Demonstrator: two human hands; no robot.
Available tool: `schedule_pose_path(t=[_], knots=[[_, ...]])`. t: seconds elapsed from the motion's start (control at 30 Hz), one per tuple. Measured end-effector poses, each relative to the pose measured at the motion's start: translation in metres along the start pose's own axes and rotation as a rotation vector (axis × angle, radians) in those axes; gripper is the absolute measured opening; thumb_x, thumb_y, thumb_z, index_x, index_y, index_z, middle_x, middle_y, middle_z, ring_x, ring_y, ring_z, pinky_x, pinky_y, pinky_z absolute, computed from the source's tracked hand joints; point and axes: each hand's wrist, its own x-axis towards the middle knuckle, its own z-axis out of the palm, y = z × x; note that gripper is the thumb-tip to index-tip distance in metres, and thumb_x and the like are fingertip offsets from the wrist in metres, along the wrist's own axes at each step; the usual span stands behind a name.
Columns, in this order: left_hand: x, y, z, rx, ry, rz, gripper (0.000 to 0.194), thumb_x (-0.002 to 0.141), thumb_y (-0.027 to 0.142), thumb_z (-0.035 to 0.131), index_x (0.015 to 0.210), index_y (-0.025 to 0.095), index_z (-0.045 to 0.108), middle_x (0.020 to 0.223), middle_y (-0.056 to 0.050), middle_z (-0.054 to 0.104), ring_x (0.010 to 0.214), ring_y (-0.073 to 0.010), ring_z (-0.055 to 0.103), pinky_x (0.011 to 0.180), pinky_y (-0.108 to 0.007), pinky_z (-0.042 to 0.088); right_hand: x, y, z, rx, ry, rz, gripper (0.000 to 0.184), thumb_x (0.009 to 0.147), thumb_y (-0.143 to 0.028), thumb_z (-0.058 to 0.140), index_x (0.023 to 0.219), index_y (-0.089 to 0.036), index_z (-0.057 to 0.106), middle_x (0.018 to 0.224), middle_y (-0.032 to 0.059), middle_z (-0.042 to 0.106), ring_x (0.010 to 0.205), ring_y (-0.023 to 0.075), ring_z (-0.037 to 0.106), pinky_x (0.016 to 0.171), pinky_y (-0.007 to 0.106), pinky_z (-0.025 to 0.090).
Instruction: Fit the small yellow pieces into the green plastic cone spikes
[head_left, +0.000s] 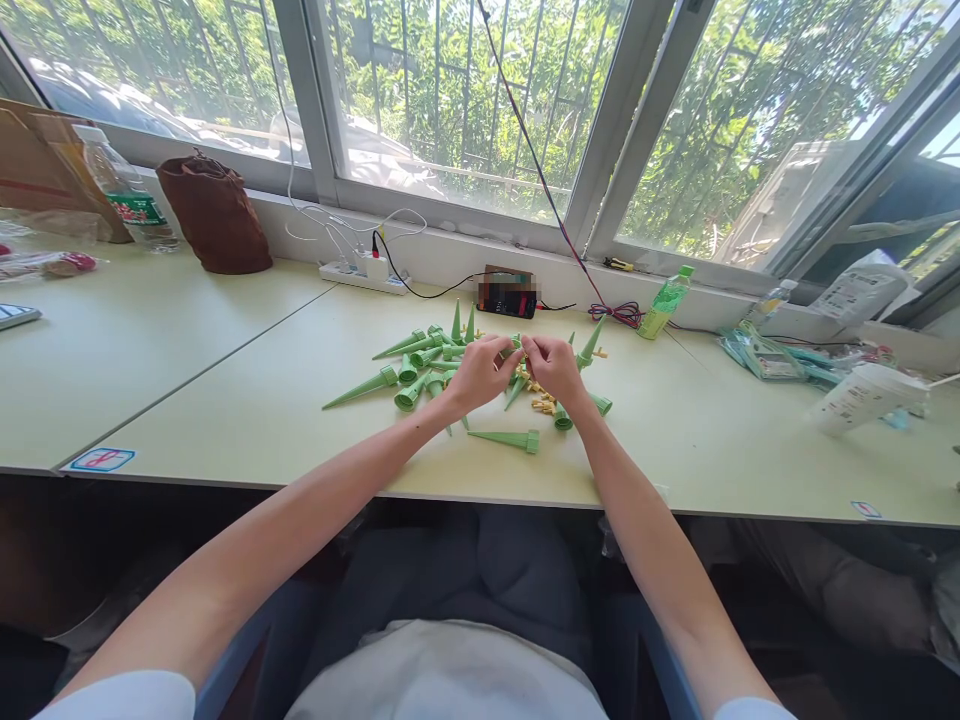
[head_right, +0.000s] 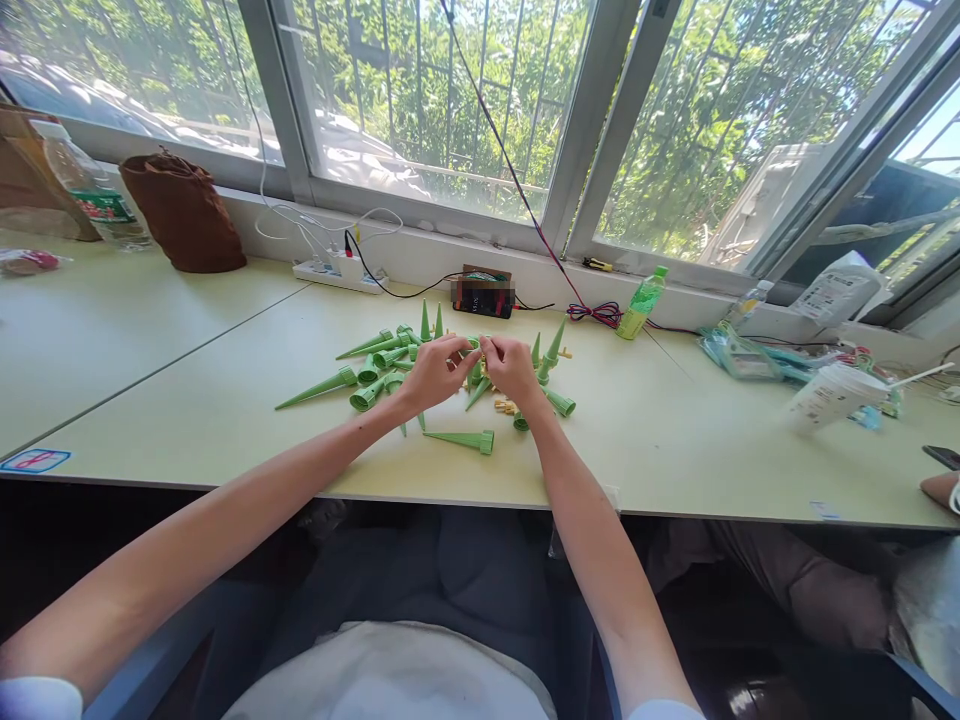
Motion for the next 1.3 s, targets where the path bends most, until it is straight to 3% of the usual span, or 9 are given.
schedule_pose_path(t=[1.3], knots=[[0.0002,0.0015,0.0002,-0.021,-0.014,0.001,0.022,0.090,0.030,0.053,0.072,0.018,0.058,0.071,-0.002,0.057,0.058,-0.0124,0.048,0.060,-0.028,0.042,-0.0005,0.0004,0.0000,0.041,-0.029,0.013,0.056,0.093,-0.061,0.036,0.055,-0.020,0.042,0.049,0.0009,0.050,0.051,0.0130,0.045,0.055,0.027,0.035]])
